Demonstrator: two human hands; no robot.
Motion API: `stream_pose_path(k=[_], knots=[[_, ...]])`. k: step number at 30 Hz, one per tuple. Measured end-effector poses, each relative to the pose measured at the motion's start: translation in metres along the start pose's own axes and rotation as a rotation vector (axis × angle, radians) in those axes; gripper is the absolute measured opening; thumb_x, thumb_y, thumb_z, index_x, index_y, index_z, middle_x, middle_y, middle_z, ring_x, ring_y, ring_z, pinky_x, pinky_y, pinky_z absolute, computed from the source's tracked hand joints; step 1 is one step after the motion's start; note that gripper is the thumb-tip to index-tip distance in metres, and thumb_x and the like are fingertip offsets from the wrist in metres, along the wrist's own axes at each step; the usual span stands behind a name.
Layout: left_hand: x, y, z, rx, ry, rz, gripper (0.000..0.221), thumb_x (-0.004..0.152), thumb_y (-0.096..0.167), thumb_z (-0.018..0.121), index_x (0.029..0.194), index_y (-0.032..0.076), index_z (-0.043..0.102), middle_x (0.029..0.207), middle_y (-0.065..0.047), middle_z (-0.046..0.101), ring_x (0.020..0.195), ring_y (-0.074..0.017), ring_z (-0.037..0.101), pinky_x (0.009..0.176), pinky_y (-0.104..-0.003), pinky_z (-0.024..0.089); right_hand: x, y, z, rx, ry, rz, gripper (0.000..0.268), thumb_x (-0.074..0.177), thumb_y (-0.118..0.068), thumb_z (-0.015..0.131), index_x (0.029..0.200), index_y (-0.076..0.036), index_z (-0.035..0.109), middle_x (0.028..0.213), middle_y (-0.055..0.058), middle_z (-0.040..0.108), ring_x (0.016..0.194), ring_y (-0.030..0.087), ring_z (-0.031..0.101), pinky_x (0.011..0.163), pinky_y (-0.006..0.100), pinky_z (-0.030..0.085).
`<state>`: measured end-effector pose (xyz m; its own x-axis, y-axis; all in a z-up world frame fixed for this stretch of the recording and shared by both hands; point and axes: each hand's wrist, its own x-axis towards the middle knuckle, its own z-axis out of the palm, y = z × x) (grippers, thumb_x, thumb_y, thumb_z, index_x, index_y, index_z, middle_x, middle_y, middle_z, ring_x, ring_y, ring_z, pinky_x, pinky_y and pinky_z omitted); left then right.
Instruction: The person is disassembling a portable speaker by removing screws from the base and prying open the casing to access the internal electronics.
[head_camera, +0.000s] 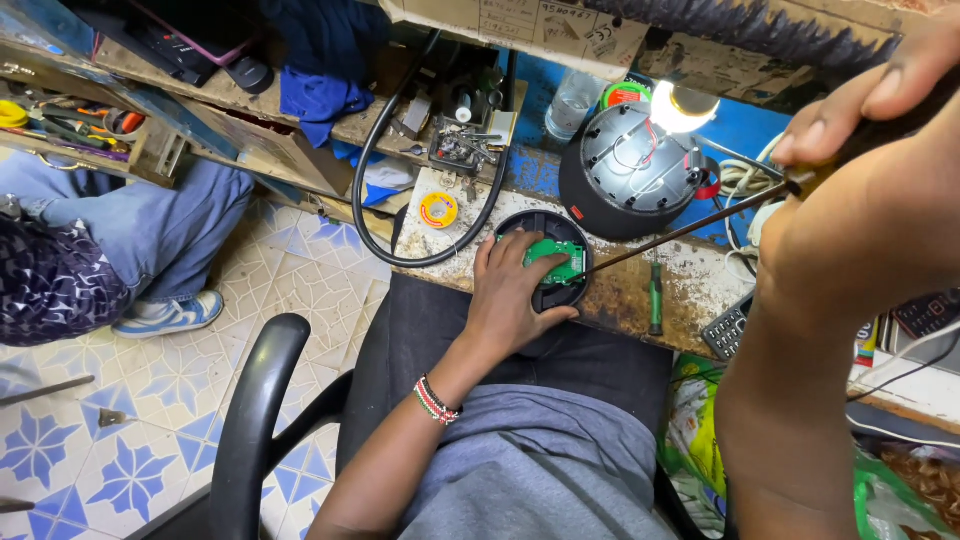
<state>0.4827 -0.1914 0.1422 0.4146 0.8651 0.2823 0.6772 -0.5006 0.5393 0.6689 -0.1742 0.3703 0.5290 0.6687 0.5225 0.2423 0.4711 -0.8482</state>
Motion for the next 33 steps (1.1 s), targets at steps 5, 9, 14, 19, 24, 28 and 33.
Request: stream_pose_path(k=[5,9,14,19,24,28,33], knots=[[0.001,0.001,-0.002,-0.004,-0.030,-0.016,0.069,0.071,0.058,0.086,0.129,0.026,0.068,0.142,-0.010,0.056,0.139,-0.0331,0.044,0.121,-0.055,0.019,-0.009,0.003,0.000,-0.126,0.018,-0.142,0.026,0.118,-0.019,0.049,0.097,-0.005,0.042,0.071,0.017,0.044,0.062,0.029,0.053,0.070,0.041,0.055],[0.000,0.000,0.000,-0.017,0.003,-0.006,0.069,0.069,0.057,0.088,0.128,0.027,0.068,0.140,-0.008,0.056,0.138,-0.0320,0.045,0.122,-0.054,0.019,-0.013,-0.002,0.015,-0.214,0.201,-0.174,0.024,0.112,-0.012,0.051,0.091,-0.002,0.044,0.067,0.015,0.046,0.060,0.026,0.058,0.067,0.036,0.052],[0.000,0.000,-0.001,-0.007,0.006,0.002,0.069,0.069,0.057,0.088,0.127,0.026,0.069,0.139,-0.009,0.057,0.137,-0.0311,0.047,0.119,-0.054,0.023,0.037,0.047,-0.041,0.321,-0.846,-0.099,0.049,0.113,-0.058,0.050,0.085,-0.018,0.052,0.066,0.005,0.054,0.059,0.020,0.063,0.063,0.030,0.064],[-0.001,-0.001,0.002,0.007,-0.009,-0.001,0.070,0.070,0.059,0.086,0.129,0.026,0.068,0.142,-0.009,0.056,0.141,-0.0333,0.044,0.120,-0.054,0.019,0.020,-0.053,0.009,0.487,-1.099,0.089,0.026,0.110,-0.050,0.066,0.118,-0.033,0.047,0.062,-0.010,0.030,0.044,0.002,0.028,0.043,0.017,0.032],[0.001,-0.003,0.004,0.017,0.007,0.013,0.071,0.070,0.061,0.084,0.130,0.026,0.068,0.142,-0.009,0.057,0.141,-0.0343,0.044,0.121,-0.052,0.018,-0.005,-0.050,0.009,0.412,-0.538,0.029,0.060,0.104,-0.071,0.073,0.119,-0.018,0.050,0.087,0.009,0.040,0.064,0.023,0.051,0.058,0.034,0.050],[0.000,0.001,0.003,0.048,-0.007,0.005,0.072,0.071,0.060,0.084,0.131,0.025,0.067,0.144,-0.011,0.056,0.141,-0.0349,0.043,0.121,-0.056,0.016,-0.007,-0.067,0.012,0.422,-0.652,0.111,0.059,0.105,-0.065,0.055,0.101,-0.006,0.061,0.087,0.007,0.053,0.071,0.020,0.060,0.067,0.030,0.056],[0.016,0.023,-0.036,-0.185,0.063,0.140,0.059,0.088,0.041,0.078,0.141,0.023,0.058,0.143,-0.006,0.059,0.138,-0.0281,0.052,0.120,-0.061,0.019,-0.022,-0.081,0.033,0.514,-0.436,0.113,0.057,0.096,-0.061,0.044,0.090,-0.007,0.059,0.051,0.006,0.038,0.037,0.013,0.037,0.038,0.026,0.032]])
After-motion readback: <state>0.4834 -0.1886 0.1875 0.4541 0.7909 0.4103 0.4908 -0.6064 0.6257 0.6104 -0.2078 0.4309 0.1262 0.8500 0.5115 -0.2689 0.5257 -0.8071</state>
